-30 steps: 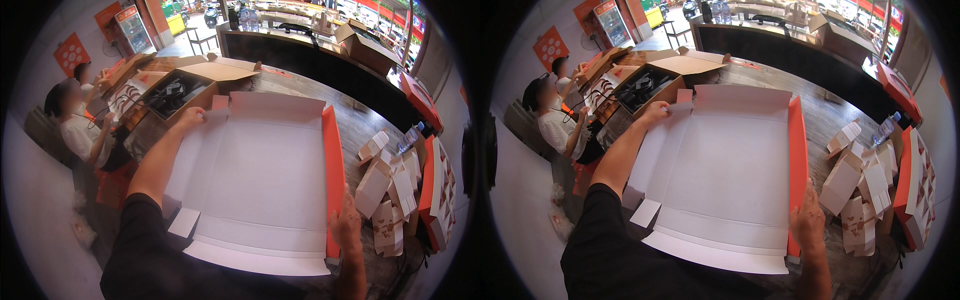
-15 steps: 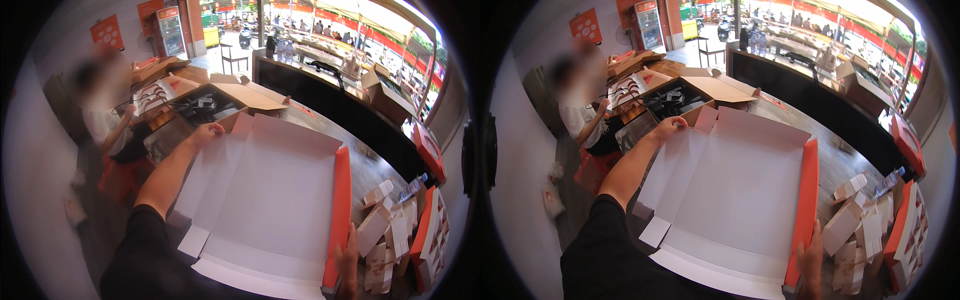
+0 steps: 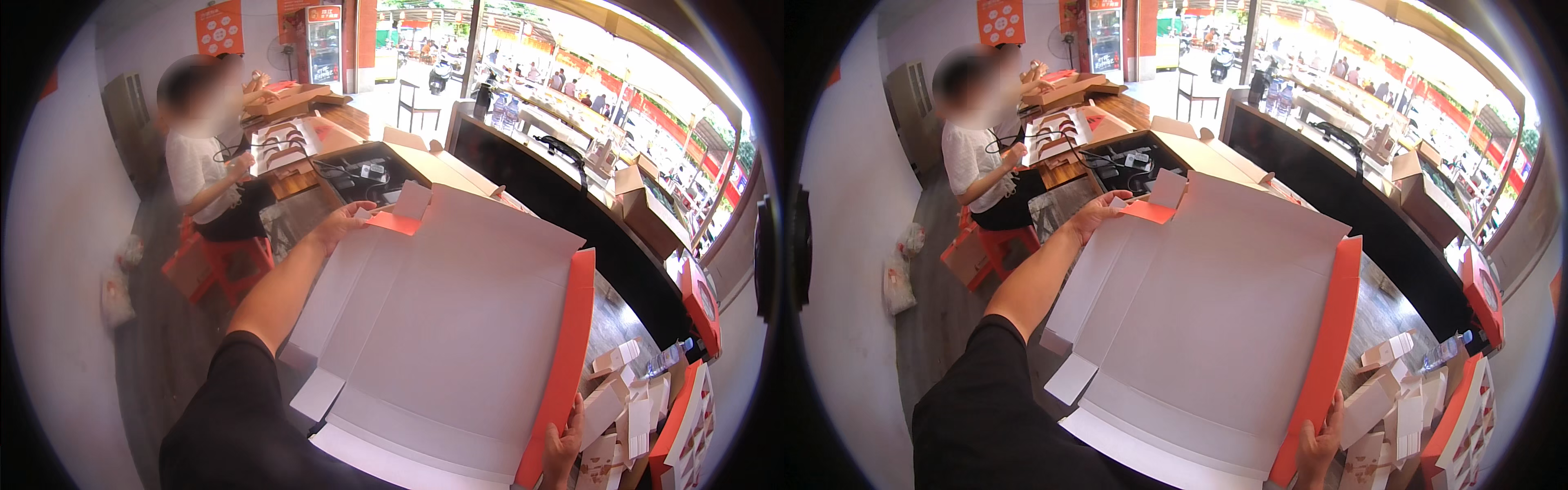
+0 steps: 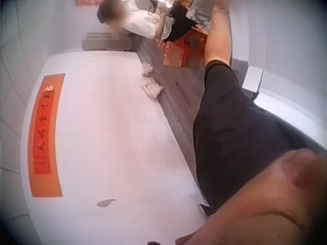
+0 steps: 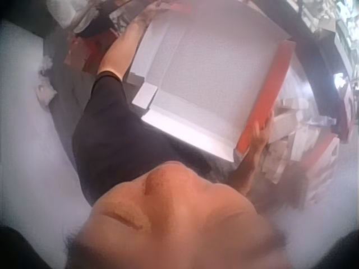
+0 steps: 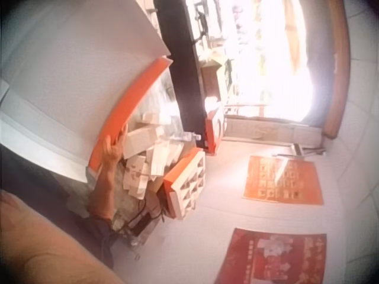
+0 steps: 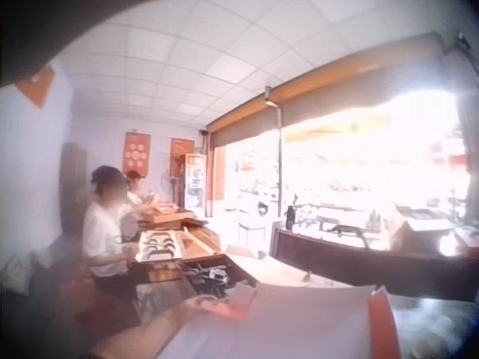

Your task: The person handles small white cardboard boxes on a table and then unfolds a large red and white cardboard box, folding its sides and flaps by hand to form its shape.

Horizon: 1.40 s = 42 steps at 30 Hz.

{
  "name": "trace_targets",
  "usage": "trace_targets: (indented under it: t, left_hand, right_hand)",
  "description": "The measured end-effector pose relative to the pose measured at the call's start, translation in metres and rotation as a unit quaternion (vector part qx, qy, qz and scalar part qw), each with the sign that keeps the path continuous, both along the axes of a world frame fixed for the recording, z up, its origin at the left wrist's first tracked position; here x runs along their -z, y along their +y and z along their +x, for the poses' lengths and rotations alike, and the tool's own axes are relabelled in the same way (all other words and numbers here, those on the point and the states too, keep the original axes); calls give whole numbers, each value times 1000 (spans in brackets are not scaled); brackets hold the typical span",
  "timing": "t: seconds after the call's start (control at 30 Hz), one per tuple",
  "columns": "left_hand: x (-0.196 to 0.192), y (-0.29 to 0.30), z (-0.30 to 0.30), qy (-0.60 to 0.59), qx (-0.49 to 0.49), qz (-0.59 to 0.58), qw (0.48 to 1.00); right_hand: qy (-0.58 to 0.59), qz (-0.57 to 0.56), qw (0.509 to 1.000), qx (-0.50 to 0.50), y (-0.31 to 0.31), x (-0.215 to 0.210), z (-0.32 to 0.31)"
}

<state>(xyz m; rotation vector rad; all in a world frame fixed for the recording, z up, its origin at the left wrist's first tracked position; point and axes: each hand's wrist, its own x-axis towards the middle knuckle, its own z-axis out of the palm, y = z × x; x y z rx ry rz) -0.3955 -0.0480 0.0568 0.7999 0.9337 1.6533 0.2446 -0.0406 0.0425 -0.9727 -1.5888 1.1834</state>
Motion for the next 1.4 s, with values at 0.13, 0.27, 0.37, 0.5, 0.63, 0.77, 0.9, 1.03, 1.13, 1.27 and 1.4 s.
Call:
trace_targets:
  t: [0.13,0.27,0.37,0.5,0.63,0.77,0.9,1.03,1.13,1.27,1.4]
  left_hand:
    - [-1,-5,-5,-19,0,-5,1000]
    - [0,-11,-4,-20,-20,2,1000]
    - [3,-11,-7,-43,-25,8,999]
    - [15,-7,-4,-84,-8,1,996]
    - [36,-5,-18,-113,17,7,993]
    - [34,-14,-9,-117,70,29,990]
    - [60,11,-9,-118,98,21,988]
    - [48,-11,-11,-144,115,-8,983]
    - [40,-16,-3,-169,108,-38,979]
    - [52,-9,-11,-124,131,-20,983]
    - [42,0,11,31,44,-94,994]
  right_hand:
    - [24,9,1000,-10,0,4,2]
    - [33,10,999,-12,-3,1,0]
    - [33,3,999,-16,-3,-1,0]
    - [35,0,999,-21,0,8,7]
    - [59,-19,997,-48,5,8,7]
    - [59,-18,997,-55,6,9,6]
    - [2,-40,998,-38,18,30,27]
    - [-103,-8,992,-66,15,14,24]
    - [-76,-43,994,-65,15,16,25]
    - [-90,-41,992,-81,25,28,32]
    - [-102,-13,992,-76,22,35,32]
